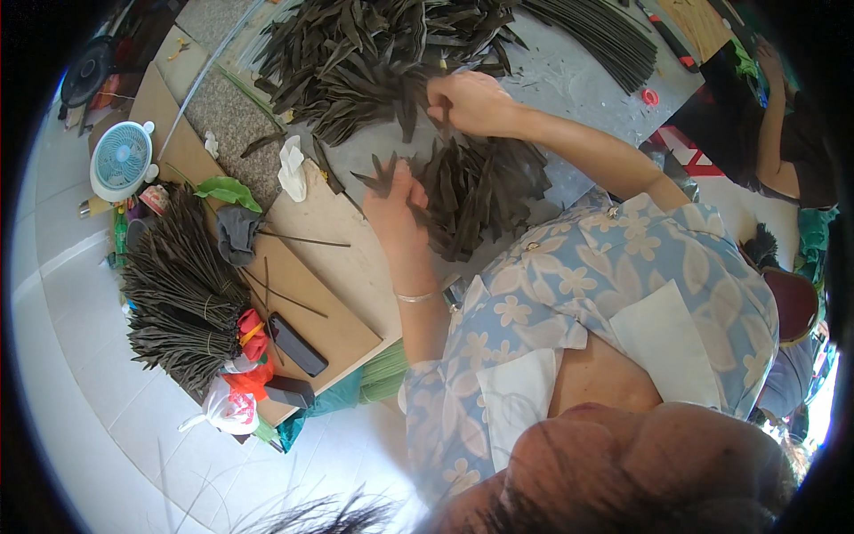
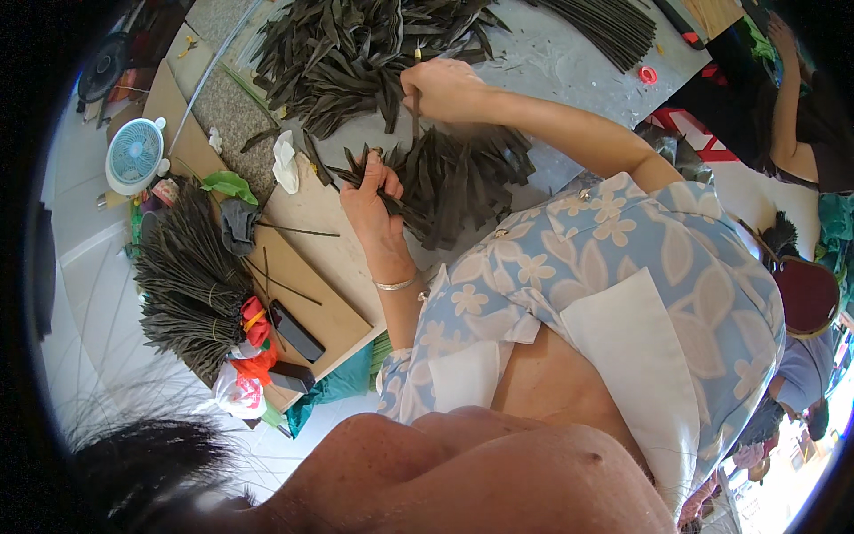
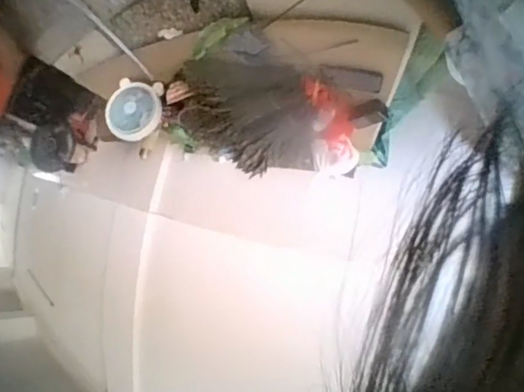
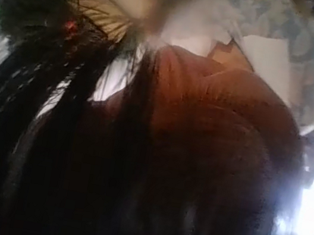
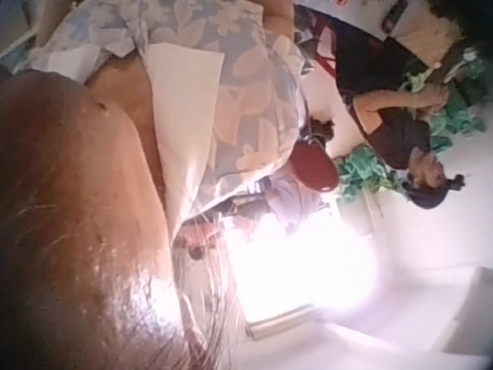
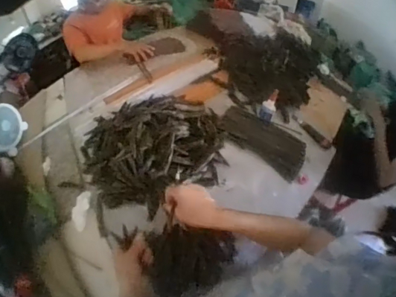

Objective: Assemble artificial leaf bunches by applying adhesive to stems and attaching individual leaf pieces.

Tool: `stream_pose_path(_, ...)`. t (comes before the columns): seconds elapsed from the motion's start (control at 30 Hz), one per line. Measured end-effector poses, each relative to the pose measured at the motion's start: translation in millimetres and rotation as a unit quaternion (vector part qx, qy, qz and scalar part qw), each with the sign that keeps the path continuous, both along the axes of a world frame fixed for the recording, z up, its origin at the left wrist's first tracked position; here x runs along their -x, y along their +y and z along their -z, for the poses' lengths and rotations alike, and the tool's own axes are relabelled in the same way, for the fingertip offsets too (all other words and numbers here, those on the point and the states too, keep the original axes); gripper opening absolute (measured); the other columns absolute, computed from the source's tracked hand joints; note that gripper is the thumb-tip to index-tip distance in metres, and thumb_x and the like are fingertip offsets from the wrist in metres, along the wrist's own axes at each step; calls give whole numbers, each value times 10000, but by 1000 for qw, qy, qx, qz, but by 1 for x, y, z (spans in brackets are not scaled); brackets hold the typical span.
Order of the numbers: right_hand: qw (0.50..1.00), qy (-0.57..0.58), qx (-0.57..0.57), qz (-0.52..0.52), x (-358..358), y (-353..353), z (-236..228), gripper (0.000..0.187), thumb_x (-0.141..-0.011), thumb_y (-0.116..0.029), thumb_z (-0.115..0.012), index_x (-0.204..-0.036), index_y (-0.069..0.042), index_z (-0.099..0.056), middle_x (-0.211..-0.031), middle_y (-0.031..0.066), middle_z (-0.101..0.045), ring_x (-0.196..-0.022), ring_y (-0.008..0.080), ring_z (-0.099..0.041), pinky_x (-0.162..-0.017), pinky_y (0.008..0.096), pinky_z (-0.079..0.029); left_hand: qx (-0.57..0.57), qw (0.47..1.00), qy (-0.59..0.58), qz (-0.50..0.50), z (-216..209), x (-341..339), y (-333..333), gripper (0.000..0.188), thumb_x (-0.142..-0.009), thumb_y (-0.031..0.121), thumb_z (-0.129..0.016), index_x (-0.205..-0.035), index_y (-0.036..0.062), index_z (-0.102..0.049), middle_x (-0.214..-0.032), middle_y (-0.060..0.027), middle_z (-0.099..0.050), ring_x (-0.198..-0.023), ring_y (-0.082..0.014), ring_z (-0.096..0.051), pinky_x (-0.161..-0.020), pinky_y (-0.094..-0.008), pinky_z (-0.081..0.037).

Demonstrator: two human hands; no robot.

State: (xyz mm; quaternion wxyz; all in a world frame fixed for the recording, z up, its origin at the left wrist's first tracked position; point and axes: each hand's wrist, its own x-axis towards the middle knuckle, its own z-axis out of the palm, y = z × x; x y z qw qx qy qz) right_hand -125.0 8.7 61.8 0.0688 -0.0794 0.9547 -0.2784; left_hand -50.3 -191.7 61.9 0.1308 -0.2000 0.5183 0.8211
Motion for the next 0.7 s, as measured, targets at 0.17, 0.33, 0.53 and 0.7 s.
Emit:
stream_pose_path(0.17,982,17,176,-68,-46,3,-41,169,-828,-159,-735,-825,-42,-612,-689,103,-619,-606,262,-572,-581,371,-442,45,998,39,19,-9,11,10,220,-912,144,-709,-1038,-9,-612,-713,3,-543,-557,-81,-443,-498,-231,-339)
stream_pose_path(0.33,978,3,196,-74,-68,5,-53,158,-845,-127,-735,-841,-32,-609,-673,72,-594,-598,196,-539,-573,327,-436,36,996,56,64,-13,12,19,231,-887,133,-737,-1035,-12,-635,-730,11,-566,-561,-72,-458,-506,-222,-350)
stream_pose_path(0.53,953,17,302,-6,-63,10,-58,124,-879,-116,-720,-893,-25,-636,-707,19,-589,-649,102,-527,-593,274,-430,127,985,97,59,-18,3,26,199,-860,116,-763,-974,-13,-664,-740,2,-597,-577,-68,-465,-522,-216,-358)
stream_pose_path(0.7,933,6,360,-21,-60,17,-44,111,-894,-103,-706,-898,-14,-639,-741,0,-597,-688,73,-527,-626,244,-438,154,973,152,79,-16,-2,28,171,-869,103,-751,-955,-34,-696,-741,4,-617,-614,-58,-483,-552,-202,-363)
